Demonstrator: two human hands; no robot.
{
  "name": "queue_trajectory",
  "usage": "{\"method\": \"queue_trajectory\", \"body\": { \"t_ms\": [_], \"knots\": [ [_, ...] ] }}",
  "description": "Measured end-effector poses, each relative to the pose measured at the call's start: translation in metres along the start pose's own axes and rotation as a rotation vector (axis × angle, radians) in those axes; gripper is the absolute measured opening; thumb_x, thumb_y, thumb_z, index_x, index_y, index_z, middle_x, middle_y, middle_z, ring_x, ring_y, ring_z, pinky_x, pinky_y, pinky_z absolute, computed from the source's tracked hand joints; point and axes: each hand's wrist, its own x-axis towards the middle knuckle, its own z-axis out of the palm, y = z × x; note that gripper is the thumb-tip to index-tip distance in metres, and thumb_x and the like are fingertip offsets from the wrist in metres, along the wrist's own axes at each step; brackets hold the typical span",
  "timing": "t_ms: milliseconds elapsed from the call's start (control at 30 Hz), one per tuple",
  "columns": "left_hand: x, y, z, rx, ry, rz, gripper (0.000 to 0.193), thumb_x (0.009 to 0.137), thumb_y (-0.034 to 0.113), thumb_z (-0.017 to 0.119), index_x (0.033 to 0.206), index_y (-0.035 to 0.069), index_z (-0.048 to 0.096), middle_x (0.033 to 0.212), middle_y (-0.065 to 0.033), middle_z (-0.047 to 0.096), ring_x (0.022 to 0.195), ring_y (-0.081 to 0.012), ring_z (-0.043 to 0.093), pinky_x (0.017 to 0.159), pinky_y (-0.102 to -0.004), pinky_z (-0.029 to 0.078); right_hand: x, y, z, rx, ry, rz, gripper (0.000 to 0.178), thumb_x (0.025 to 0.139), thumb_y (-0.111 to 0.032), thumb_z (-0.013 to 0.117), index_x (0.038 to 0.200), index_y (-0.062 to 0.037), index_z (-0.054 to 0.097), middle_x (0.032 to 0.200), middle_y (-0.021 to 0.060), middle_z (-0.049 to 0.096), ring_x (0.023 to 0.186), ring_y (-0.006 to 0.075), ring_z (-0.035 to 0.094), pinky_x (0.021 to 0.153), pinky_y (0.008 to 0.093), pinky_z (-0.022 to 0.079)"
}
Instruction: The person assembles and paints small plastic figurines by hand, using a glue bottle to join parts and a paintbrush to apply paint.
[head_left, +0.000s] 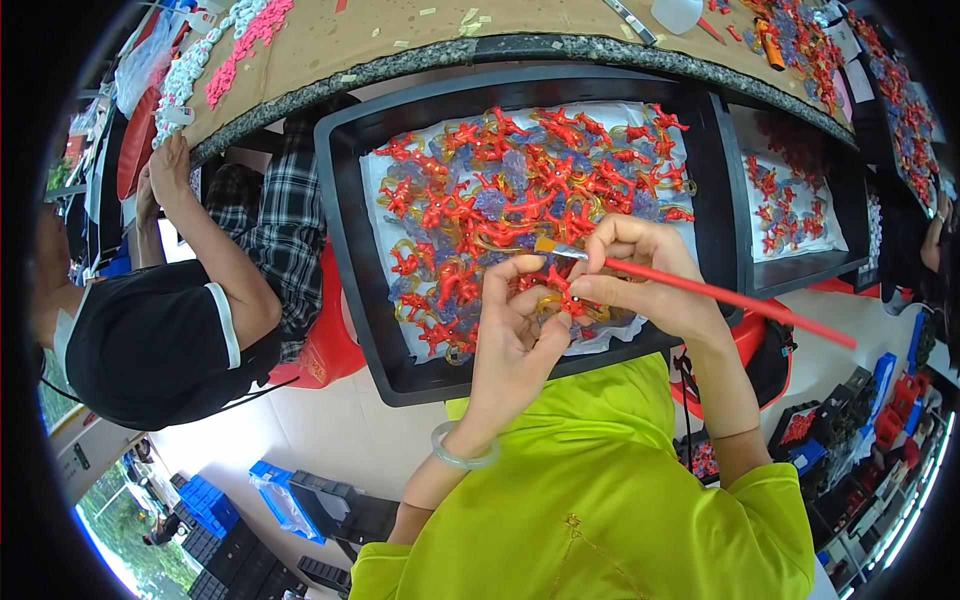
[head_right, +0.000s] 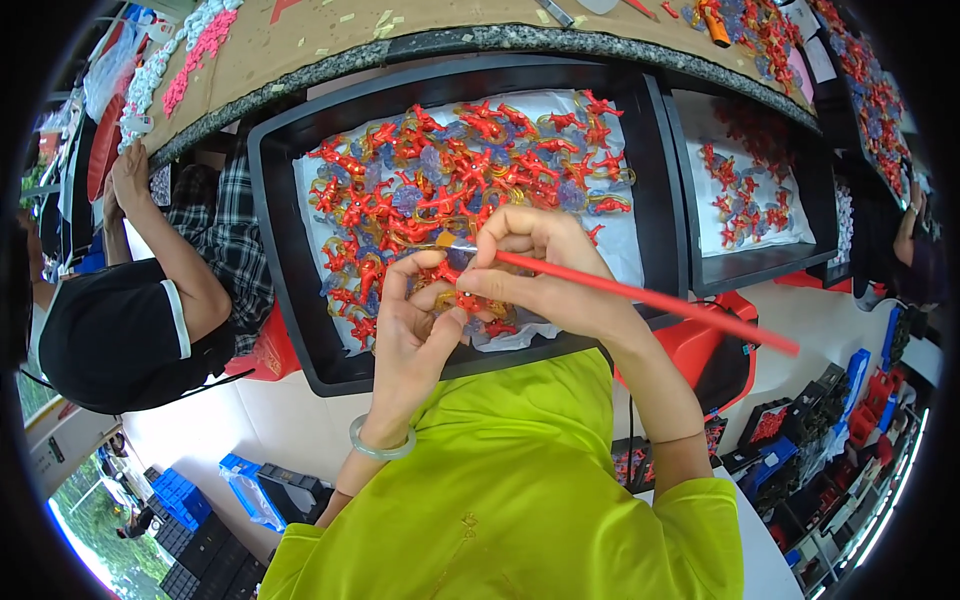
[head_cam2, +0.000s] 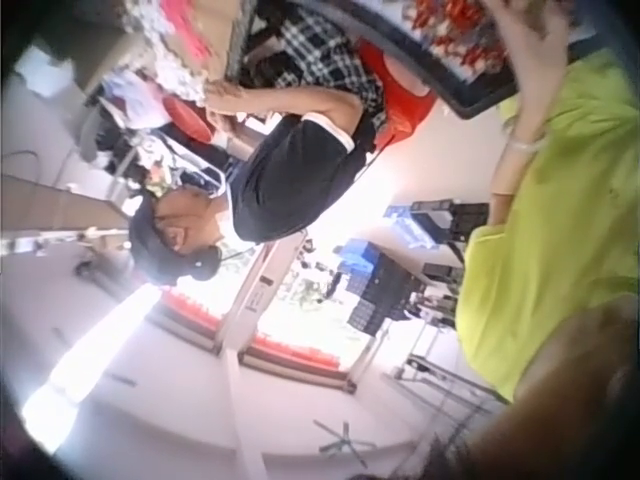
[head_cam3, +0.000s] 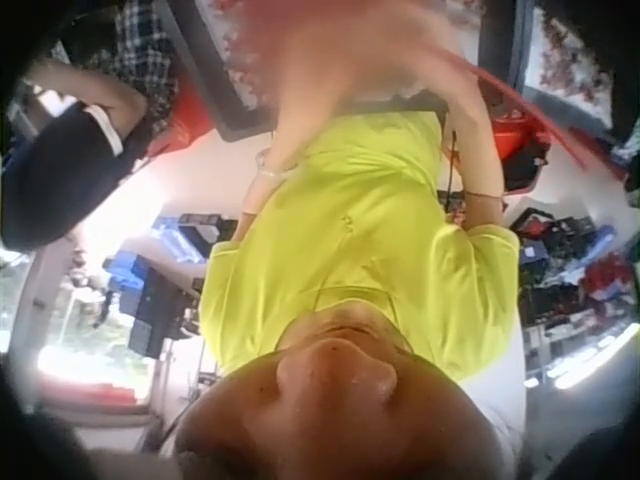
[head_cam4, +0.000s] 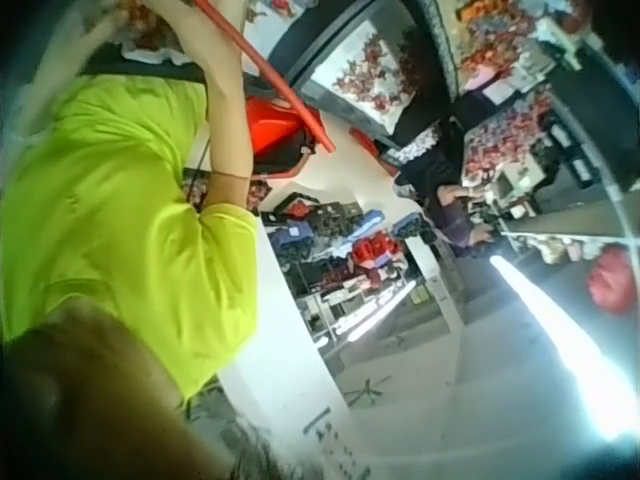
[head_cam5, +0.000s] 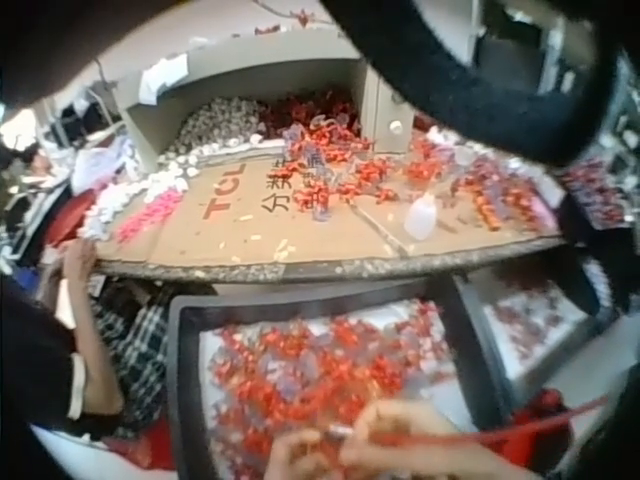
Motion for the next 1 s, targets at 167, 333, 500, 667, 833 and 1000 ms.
{"method": "queue_trajectory", "body": {
  "t_ms": [167, 333, 500, 667, 833, 1000],
  "knots": [
    [-0.002, 0.004, 0.001, -0.015, -0.033, -0.046, 0.047, 0.087, -0.009, 0.048, 0.126, 0.005, 0.029, 0.097, -0.0095, 0.060, 0.084, -0.0087, 0.058, 0.070, -0.0202, 0.044, 0.002, -0.006, -0.002, 0.174, -0.011, 0.150, 0.020, 0.078, -0.001, 0.072, 0.080, -0.0066, 0.053, 0.074, 0.0047, 0.067, 0.063, 0.0049, 0.060, 0.051, 0.0168, 0.041],
    [-0.001, 0.005, 0.000, -0.008, -0.037, -0.047, 0.047, 0.087, -0.009, 0.048, 0.126, 0.005, 0.028, 0.096, -0.0098, 0.060, 0.083, -0.0087, 0.058, 0.069, -0.0199, 0.044, 0.003, 0.002, 0.000, 0.223, 0.040, 0.131, 0.021, 0.078, -0.003, 0.073, 0.076, -0.0079, 0.053, 0.074, 0.0040, 0.066, 0.064, 0.0042, 0.059, 0.052, 0.0172, 0.040],
    [-0.001, 0.003, -0.001, -0.024, -0.033, 0.033, 0.045, 0.089, -0.003, 0.053, 0.126, 0.005, 0.029, 0.103, -0.0121, 0.060, 0.086, -0.0120, 0.060, 0.072, -0.0233, 0.046, 0.003, 0.006, 0.001, 0.212, 0.069, 0.027, 0.023, 0.077, -0.003, 0.073, 0.076, -0.0076, 0.051, 0.079, 0.0072, 0.067, 0.070, 0.0076, 0.061, 0.059, 0.0206, 0.047],
    [0.001, -0.004, -0.012, -0.407, -0.205, 0.002, 0.055, 0.091, 0.021, 0.060, 0.133, 0.001, 0.031, 0.110, -0.0177, 0.059, 0.099, -0.0261, 0.061, 0.082, -0.0331, 0.049, 0.002, 0.006, -0.005, 0.456, -0.044, -0.204, 0.031, 0.078, 0.004, 0.070, 0.078, -0.0105, 0.042, 0.082, 0.0159, 0.066, 0.078, 0.0218, 0.064, 0.067, 0.0288, 0.054],
    [0.002, -0.001, -0.010, -0.388, -0.283, -0.071, 0.063, 0.090, 0.020, 0.064, 0.139, -0.002, 0.031, 0.117, -0.0178, 0.057, 0.099, -0.0276, 0.063, 0.085, -0.0329, 0.050, 0.008, 0.011, -0.004, 0.379, -0.105, -0.284, 0.030, 0.078, 0.004, 0.070, 0.077, -0.0094, 0.044, 0.080, 0.0158, 0.065, 0.086, 0.0227, 0.063, 0.073, 0.0321, 0.054],
    [0.005, -0.003, -0.014, -0.210, -0.199, 0.059, 0.059, 0.090, 0.015, 0.063, 0.138, -0.003, 0.034, 0.111, -0.0156, 0.060, 0.097, -0.0243, 0.064, 0.084, -0.0323, 0.050, 0.010, 0.015, -0.010, 0.198, -0.104, -0.390, 0.020, 0.081, 0.006, 0.066, 0.081, -0.0049, 0.050, 0.090, 0.0131, 0.067, 0.081, 0.0159, 0.066, 0.072, 0.0277, 0.054]
  ]
}}
